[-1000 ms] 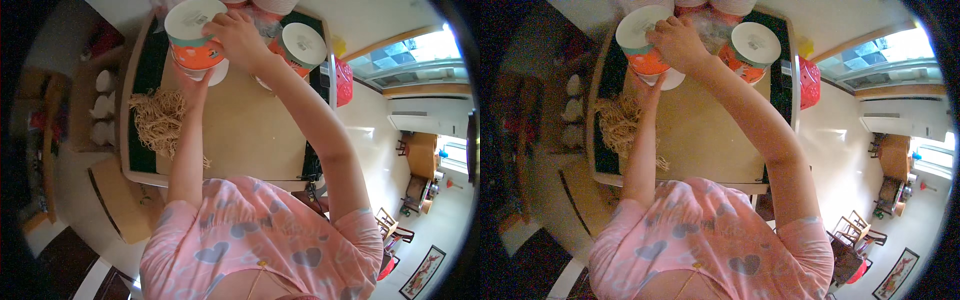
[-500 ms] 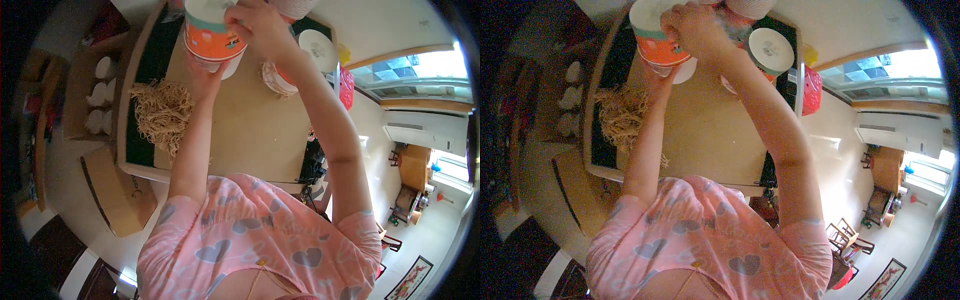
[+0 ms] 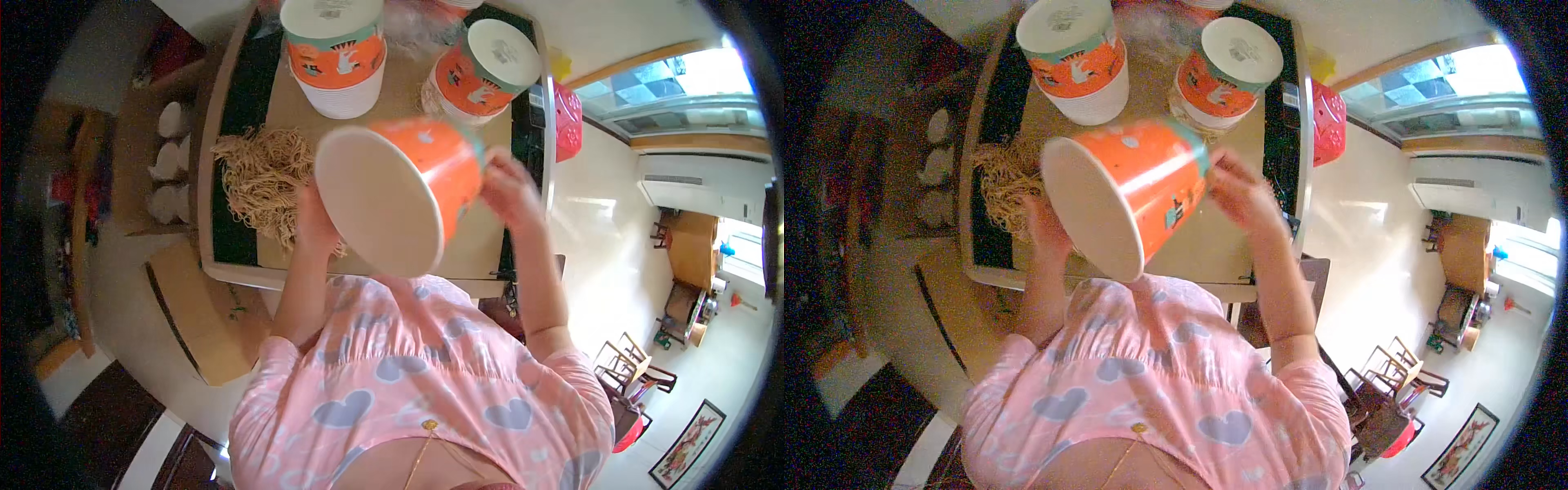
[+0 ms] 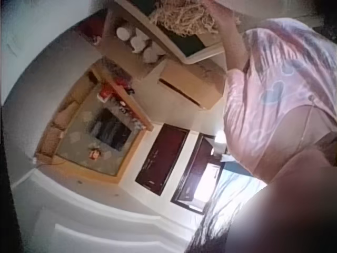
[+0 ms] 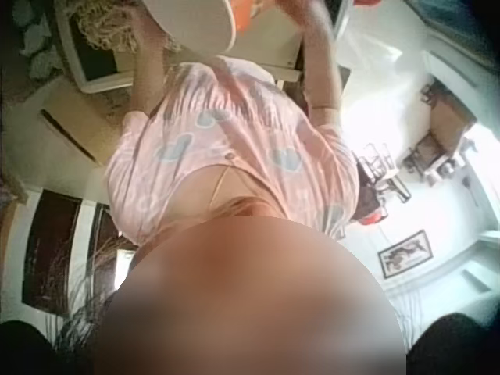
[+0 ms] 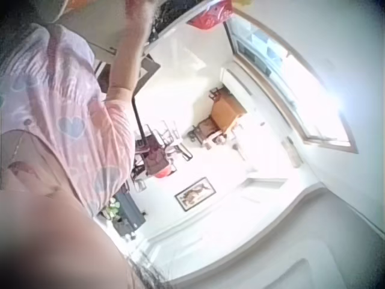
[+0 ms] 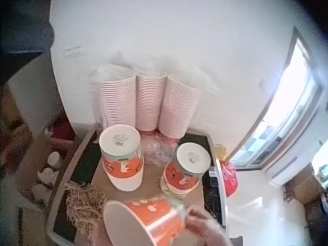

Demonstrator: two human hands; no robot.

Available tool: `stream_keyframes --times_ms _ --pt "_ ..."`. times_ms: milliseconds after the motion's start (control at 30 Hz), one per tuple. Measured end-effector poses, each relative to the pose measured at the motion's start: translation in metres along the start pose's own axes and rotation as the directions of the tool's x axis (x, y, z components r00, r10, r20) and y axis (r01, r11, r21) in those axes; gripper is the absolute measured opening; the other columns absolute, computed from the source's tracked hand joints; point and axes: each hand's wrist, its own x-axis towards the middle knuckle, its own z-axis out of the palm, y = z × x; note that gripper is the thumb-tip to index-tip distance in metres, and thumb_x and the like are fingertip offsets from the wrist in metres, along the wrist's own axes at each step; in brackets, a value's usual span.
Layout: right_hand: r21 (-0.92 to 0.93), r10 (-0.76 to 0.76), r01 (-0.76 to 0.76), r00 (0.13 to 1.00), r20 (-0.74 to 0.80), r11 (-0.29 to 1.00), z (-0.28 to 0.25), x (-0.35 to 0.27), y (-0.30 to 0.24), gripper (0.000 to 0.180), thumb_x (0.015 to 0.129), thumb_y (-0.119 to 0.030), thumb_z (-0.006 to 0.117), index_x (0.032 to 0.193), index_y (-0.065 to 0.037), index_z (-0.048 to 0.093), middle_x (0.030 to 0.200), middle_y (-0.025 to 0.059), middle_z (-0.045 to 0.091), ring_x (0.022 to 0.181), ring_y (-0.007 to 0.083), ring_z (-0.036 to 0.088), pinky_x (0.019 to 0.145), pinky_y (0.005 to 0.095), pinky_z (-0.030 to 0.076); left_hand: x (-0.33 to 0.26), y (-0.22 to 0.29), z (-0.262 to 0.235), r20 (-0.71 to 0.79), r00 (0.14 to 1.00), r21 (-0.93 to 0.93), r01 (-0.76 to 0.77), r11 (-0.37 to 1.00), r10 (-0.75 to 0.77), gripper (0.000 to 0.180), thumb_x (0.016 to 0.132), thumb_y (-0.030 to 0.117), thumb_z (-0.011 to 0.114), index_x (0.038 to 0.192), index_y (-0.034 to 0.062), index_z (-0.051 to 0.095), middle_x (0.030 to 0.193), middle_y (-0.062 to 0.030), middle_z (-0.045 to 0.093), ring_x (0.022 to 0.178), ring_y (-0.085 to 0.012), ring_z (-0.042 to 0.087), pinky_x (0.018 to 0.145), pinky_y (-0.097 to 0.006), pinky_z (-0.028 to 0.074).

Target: Organizing decorative paper cups and placing shredded material into a container.

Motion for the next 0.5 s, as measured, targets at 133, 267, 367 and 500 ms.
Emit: stream_keyframes --times_ms 133,267,367,500 --pt "0.206 0.220 -0.182 0.959 -0.180 0.961 -0.061 -0.020 0.141 0.026 0.094 -0.022 0.048 0.116 -0.007 0.050 0.111 0.0073 0.057 0.104 0.0175 0.054 0.089 0.0341 0.044 -0.023 -0.013 -0.025 -0.294 0.955 0.861 0.243 0.447 0.046 0.059 0.080 0.034 0.068 0.126 0.0041 0.047 0.119 -0.0130 0.056 0.108 -0.0244 0.054 0.091 -0.041 0.044" --pt "-0.992 -0.224 -0.071 0.970 -0.094 0.109 -0.051 -0.051 0.218 0.048 0.090 -0.025 0.048 0.134 -0.007 0.040 0.139 0.0141 0.038 0.131 0.0300 0.032 0.106 0.0470 0.027 -0.024 -0.013 -0.057 -0.390 0.905 0.905 0.344 0.251 0.167 0.038 0.083 0.017 0.057 0.118 0.0005 0.053 0.104 -0.0109 0.062 0.095 -0.0197 0.058 0.084 -0.034 0.045" --pt "-0.983 -0.194 -0.121 0.976 -0.094 -0.135 -0.058 -0.054 0.224 0.058 0.085 -0.024 0.052 0.138 -0.008 0.033 0.146 0.0104 0.028 0.136 0.0281 0.022 0.109 0.0510 0.018 -0.017 -0.018 -0.064 -0.421 0.888 0.906 0.404 0.126 0.183 0.036 0.083 0.013 0.052 0.116 -0.0008 0.053 0.103 -0.0119 0.062 0.094 -0.0203 0.058 0.084 -0.032 0.044" --pt "-0.908 -0.473 -0.402 0.827 -0.306 -0.116 -0.101 -0.036 0.217 0.056 0.089 -0.028 0.048 0.138 -0.004 0.032 0.146 0.0144 0.027 0.136 0.0310 0.023 0.108 0.0511 0.020 -0.007 -0.034 -0.057 -0.395 0.897 0.914 0.405 -0.012 0.197 0.034 0.082 0.013 0.051 0.112 -0.0026 0.055 0.103 -0.0134 0.062 0.093 -0.0215 0.058 0.085 -0.033 0.043"
